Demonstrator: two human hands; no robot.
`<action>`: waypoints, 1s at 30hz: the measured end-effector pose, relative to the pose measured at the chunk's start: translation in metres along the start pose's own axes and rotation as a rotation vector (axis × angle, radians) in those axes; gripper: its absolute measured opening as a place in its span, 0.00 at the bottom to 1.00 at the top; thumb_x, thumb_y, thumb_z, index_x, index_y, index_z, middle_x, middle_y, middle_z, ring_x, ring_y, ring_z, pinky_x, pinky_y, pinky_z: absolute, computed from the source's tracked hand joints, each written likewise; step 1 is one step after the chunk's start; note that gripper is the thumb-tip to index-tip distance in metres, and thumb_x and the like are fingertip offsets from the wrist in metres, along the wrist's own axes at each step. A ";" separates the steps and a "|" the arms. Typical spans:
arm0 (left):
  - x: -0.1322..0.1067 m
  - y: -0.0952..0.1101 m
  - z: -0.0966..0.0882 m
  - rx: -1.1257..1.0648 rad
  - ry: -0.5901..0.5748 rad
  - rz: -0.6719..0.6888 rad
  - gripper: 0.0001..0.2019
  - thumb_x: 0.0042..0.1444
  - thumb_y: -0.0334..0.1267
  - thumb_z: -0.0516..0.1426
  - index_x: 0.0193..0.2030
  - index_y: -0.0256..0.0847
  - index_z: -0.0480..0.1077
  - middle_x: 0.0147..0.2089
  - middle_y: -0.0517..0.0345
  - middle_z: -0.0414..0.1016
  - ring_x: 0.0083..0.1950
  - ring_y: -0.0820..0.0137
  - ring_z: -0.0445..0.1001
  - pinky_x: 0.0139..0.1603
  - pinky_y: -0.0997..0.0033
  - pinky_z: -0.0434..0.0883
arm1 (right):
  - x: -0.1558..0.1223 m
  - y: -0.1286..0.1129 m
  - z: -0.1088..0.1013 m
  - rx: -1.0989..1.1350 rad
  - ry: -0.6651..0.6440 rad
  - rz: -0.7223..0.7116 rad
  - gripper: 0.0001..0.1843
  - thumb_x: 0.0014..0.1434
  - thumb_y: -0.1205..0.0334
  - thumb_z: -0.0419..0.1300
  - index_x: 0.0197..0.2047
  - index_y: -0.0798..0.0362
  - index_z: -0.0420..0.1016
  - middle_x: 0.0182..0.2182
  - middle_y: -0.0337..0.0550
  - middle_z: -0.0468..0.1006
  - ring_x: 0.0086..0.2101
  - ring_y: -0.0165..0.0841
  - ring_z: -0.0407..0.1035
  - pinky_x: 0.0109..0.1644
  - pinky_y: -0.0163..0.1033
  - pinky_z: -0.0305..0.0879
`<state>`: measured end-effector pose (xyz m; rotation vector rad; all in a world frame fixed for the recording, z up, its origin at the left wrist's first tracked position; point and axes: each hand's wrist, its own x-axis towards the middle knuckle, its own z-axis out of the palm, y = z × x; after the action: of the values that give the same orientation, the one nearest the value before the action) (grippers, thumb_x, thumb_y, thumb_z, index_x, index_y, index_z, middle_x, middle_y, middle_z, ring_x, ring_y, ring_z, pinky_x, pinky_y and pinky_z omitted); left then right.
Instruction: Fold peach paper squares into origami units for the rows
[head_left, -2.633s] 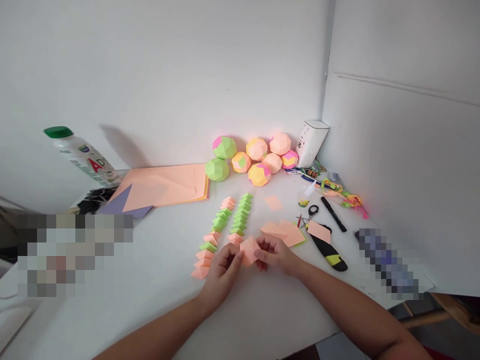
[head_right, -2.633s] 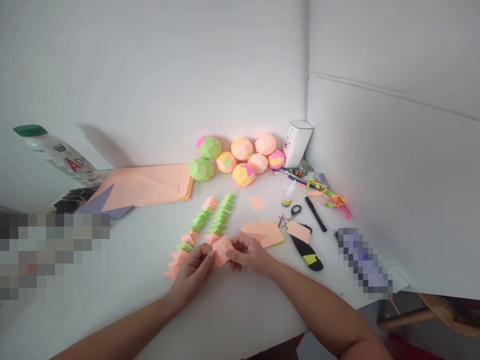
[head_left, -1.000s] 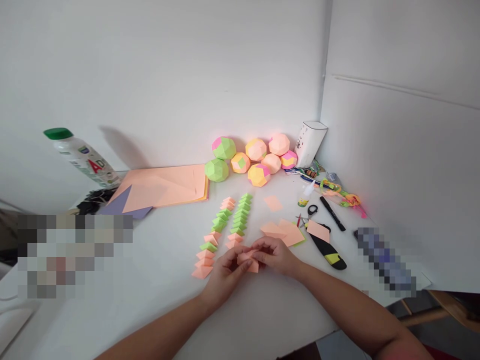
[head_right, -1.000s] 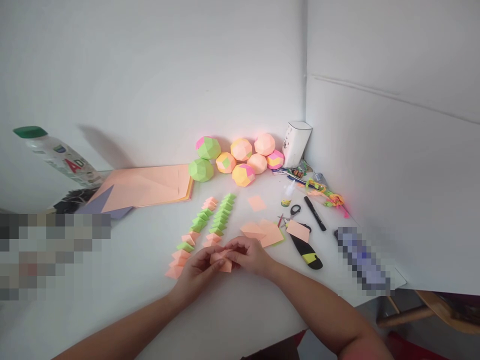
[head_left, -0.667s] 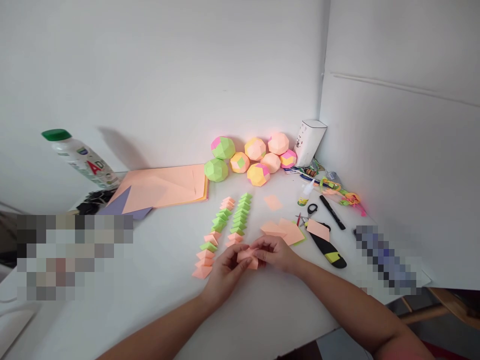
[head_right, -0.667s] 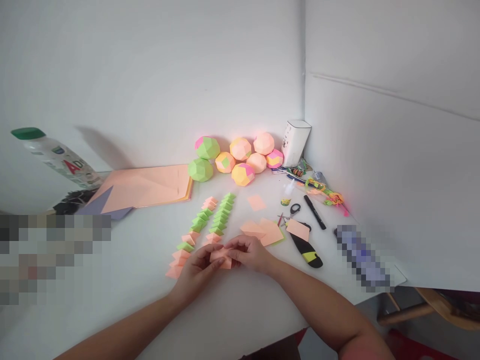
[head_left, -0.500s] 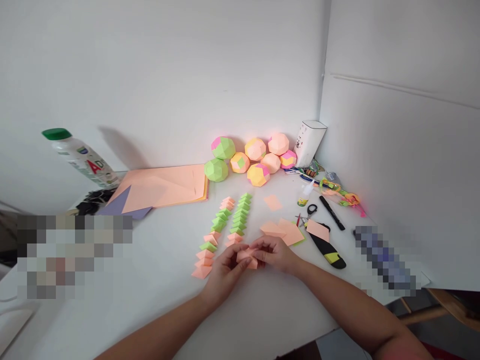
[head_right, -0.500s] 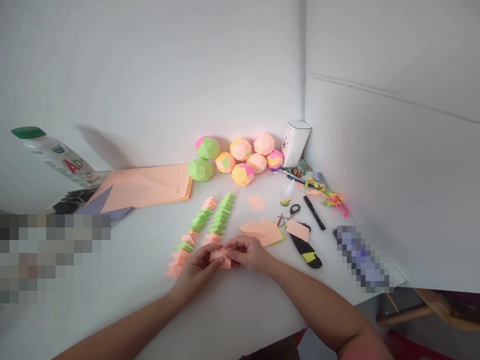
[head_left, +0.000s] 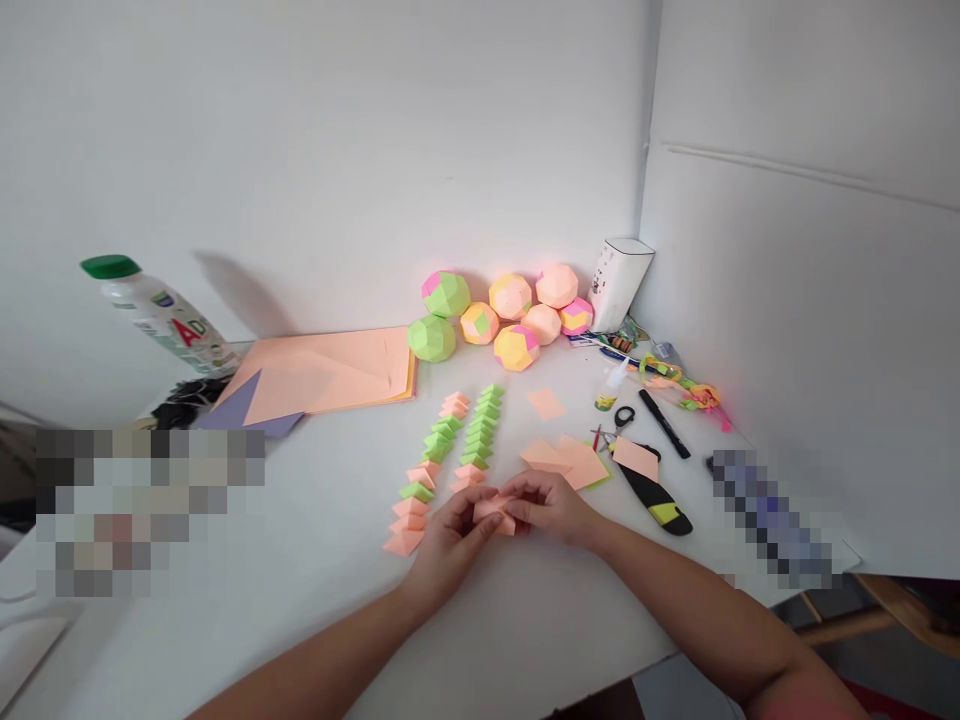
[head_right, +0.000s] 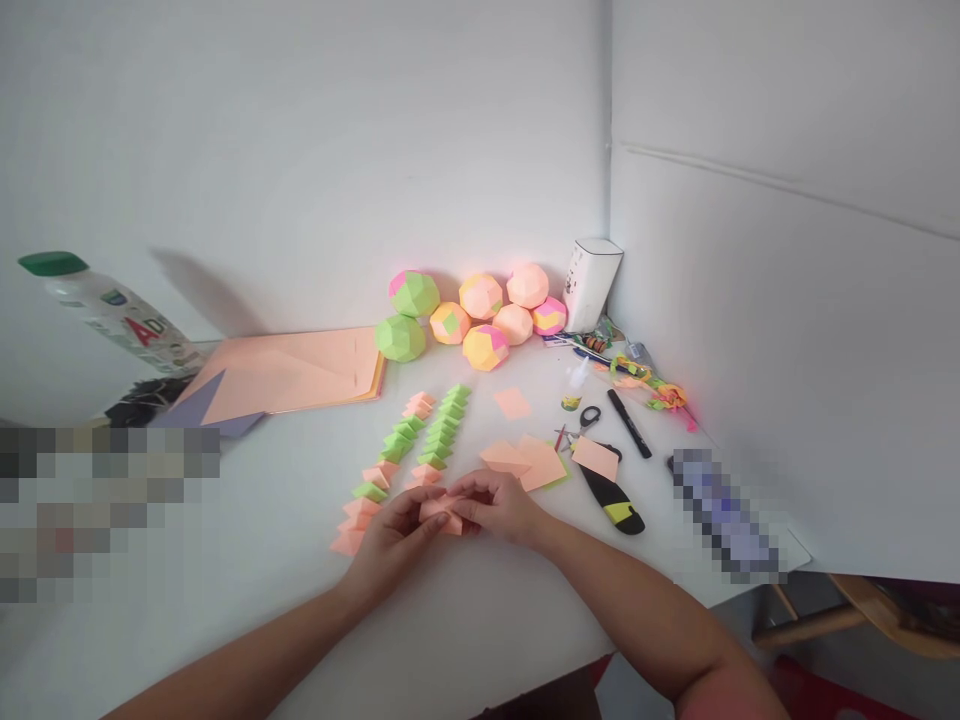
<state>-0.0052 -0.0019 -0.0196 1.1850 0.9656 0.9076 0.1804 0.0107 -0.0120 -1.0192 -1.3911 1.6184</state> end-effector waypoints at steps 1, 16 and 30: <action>0.000 0.000 0.000 0.002 -0.003 0.002 0.15 0.52 0.45 0.60 0.45 0.41 0.68 0.32 0.58 0.76 0.34 0.67 0.75 0.33 0.72 0.70 | 0.000 0.000 0.000 0.000 0.002 0.002 0.14 0.54 0.55 0.64 0.39 0.57 0.74 0.23 0.37 0.74 0.23 0.28 0.69 0.29 0.35 0.67; 0.000 0.004 0.002 0.016 0.018 0.010 0.16 0.53 0.44 0.59 0.45 0.39 0.67 0.24 0.65 0.65 0.24 0.74 0.64 0.25 0.74 0.64 | 0.002 -0.011 0.002 0.005 0.054 0.028 0.16 0.51 0.53 0.66 0.35 0.58 0.73 0.20 0.36 0.73 0.21 0.27 0.68 0.27 0.35 0.67; -0.001 0.003 0.001 0.055 -0.009 0.009 0.16 0.54 0.46 0.58 0.46 0.39 0.68 0.24 0.64 0.65 0.24 0.74 0.63 0.26 0.74 0.63 | 0.000 -0.001 0.002 -0.019 0.025 -0.001 0.15 0.52 0.53 0.65 0.37 0.57 0.75 0.23 0.38 0.73 0.23 0.27 0.67 0.28 0.35 0.67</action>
<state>-0.0050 -0.0024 -0.0160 1.2397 0.9842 0.8870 0.1784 0.0099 -0.0107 -1.0457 -1.3924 1.5895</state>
